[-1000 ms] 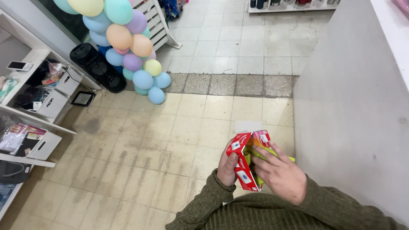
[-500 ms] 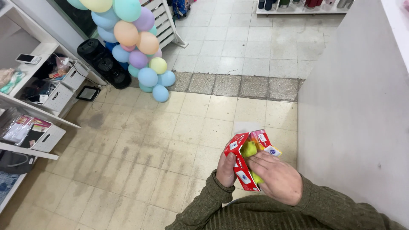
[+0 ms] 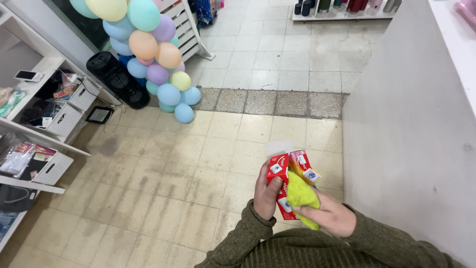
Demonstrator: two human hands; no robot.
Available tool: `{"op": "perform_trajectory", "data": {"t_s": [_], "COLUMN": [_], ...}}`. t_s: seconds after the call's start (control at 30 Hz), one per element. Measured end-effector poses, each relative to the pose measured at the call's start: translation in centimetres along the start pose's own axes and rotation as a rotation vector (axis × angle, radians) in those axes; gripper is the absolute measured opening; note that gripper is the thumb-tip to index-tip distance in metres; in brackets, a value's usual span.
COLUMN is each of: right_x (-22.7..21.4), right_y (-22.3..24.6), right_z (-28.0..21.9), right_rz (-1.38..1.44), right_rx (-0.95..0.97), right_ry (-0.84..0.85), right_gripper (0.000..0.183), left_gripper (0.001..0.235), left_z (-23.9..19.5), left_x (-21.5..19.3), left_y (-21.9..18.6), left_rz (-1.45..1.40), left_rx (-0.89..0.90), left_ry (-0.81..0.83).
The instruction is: Wiping individual square stamps with a yellow cloth and organizing them into a small red and white box.
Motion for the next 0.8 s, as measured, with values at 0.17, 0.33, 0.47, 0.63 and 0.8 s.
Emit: {"op": "perform_trajectory", "data": {"t_s": [0.17, 0.33, 0.47, 0.63, 0.8], "right_x": [-2.8, -5.4, -5.1, -4.7, -3.9], "right_y": [-2.1, -2.8, -2.5, -0.9, 4.5], "right_z": [0.0, -0.4, 0.1, -0.1, -2.1], "right_rz": [-0.151, 0.207, 0.457, 0.362, -0.608], "right_rx": [0.022, -0.060, 0.116, 0.063, -0.425], "right_ry": [-0.211, -0.353, -0.413, -0.500, -0.670], "right_gripper": [0.061, 0.014, 0.030, 0.026, 0.058], "left_gripper": [0.091, 0.093, 0.094, 0.084, 0.082], "left_z": [0.4, 1.0, 0.5, 0.5, 0.9], "left_x": [1.0, -0.3, -0.4, -1.0, -1.5], "left_y": [-0.3, -0.2, 2.1, 2.1, 0.8], "left_rz": [0.114, 0.299, 0.137, -0.005, -0.019], "left_rx": [0.018, -0.013, -0.115, -0.152, -0.100], "left_ry": [0.082, 0.076, 0.235, 0.149, 0.022]}}
Point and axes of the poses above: each hand's wrist, its own z-axis towards the middle knuckle, its own x-axis out of the palm, y = z × x, the point moved 6 cm from there along z, towards the middle knuckle, and after that the axes turned 4 degrees about x, right-handed, at the moved point
